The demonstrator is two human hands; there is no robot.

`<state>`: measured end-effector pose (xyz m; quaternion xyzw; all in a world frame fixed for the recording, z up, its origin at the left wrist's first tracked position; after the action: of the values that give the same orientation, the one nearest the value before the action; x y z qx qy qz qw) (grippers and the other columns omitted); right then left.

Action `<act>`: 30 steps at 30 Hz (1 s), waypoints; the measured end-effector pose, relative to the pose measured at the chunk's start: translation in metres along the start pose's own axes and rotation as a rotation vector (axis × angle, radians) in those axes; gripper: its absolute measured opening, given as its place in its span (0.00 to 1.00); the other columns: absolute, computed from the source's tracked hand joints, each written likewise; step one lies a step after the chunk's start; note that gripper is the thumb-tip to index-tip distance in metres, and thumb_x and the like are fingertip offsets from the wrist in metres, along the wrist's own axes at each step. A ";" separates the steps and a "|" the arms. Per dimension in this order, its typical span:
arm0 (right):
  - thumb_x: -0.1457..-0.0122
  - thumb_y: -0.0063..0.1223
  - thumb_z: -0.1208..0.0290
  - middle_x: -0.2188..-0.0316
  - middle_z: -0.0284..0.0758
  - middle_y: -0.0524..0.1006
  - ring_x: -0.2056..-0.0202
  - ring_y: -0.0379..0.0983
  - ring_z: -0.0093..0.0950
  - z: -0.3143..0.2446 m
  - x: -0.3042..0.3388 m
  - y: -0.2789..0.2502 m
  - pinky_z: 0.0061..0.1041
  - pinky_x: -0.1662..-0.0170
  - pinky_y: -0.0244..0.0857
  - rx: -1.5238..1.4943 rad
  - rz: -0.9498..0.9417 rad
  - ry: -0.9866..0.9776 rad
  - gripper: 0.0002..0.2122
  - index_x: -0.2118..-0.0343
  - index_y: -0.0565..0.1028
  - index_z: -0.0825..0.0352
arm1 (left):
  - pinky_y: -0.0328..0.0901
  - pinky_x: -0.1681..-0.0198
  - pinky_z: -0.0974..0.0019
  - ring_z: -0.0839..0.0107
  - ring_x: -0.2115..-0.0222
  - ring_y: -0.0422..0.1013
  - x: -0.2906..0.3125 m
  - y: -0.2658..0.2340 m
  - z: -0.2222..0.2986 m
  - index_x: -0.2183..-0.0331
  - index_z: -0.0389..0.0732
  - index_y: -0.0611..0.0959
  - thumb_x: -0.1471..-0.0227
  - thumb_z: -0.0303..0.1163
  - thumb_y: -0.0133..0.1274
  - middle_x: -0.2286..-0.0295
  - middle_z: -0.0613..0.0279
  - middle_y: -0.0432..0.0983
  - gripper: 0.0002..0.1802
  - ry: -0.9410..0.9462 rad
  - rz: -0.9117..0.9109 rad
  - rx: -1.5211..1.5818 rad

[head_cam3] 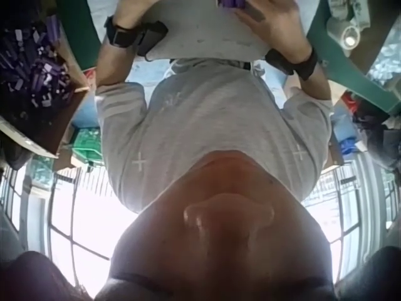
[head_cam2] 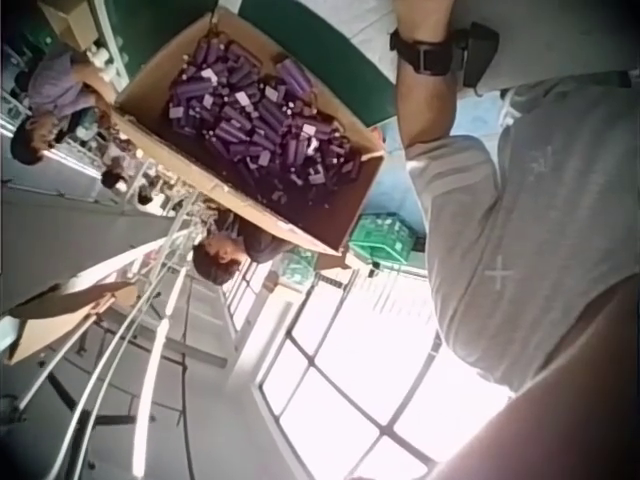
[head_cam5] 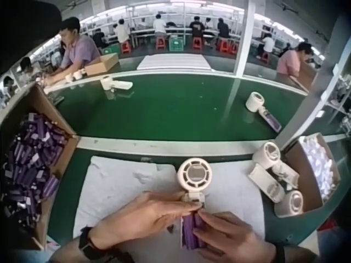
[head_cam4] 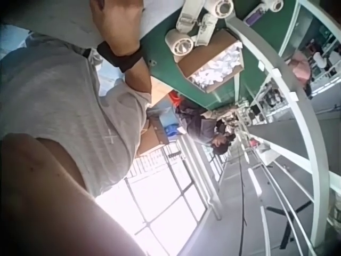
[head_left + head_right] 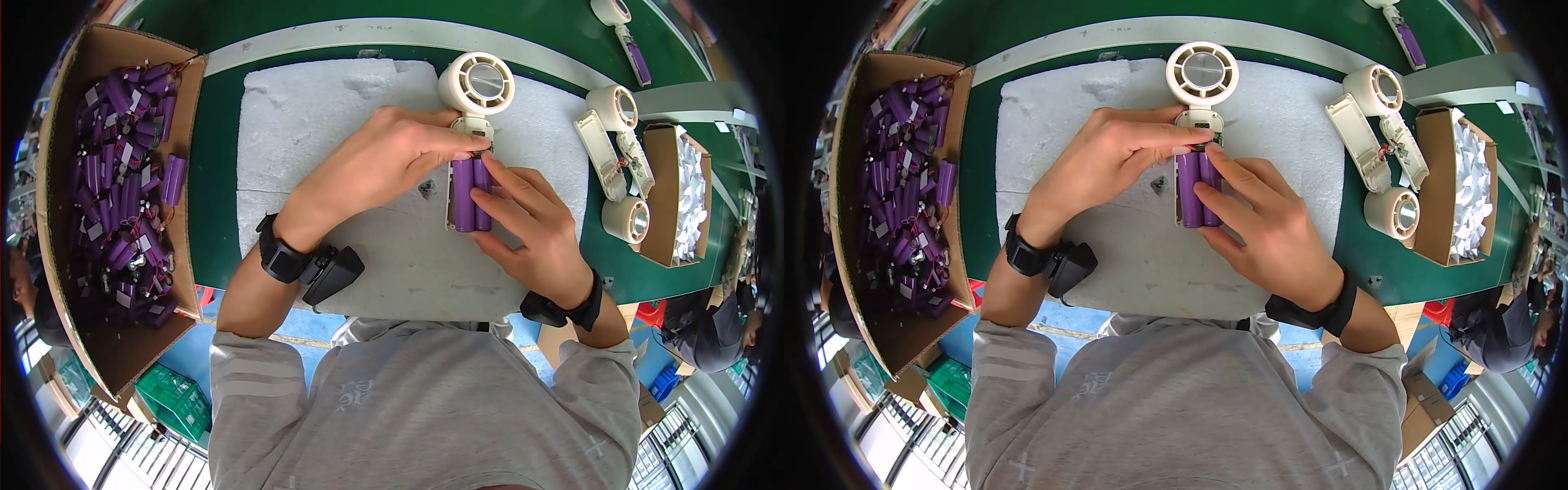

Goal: Assemble small handheld fans by inserting batteries and circuit boards into the plastic housing components.

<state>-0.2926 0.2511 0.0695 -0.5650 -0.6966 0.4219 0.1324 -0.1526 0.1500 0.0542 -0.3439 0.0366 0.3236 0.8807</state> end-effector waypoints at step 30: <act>0.66 0.72 0.79 0.52 0.48 0.72 0.65 0.74 0.33 0.006 -0.002 0.011 0.29 0.65 0.73 -0.107 0.182 0.034 0.21 0.77 0.64 0.64 | 0.64 0.74 0.62 0.58 0.79 0.72 0.002 0.004 -0.017 0.60 0.47 0.85 0.48 0.31 0.57 0.74 0.50 0.78 0.12 -0.127 0.045 0.232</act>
<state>-0.2886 0.2471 0.0589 -0.6392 -0.6616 0.3849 0.0748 -0.1505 0.1422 0.0385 -0.2175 0.0256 0.3581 0.9077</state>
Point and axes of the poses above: each hand's wrist, its own x-axis away from the middle knuckle, its own y-axis out of the palm, z = x × y, the point moved 5 cm from there along -x, towards the middle knuckle
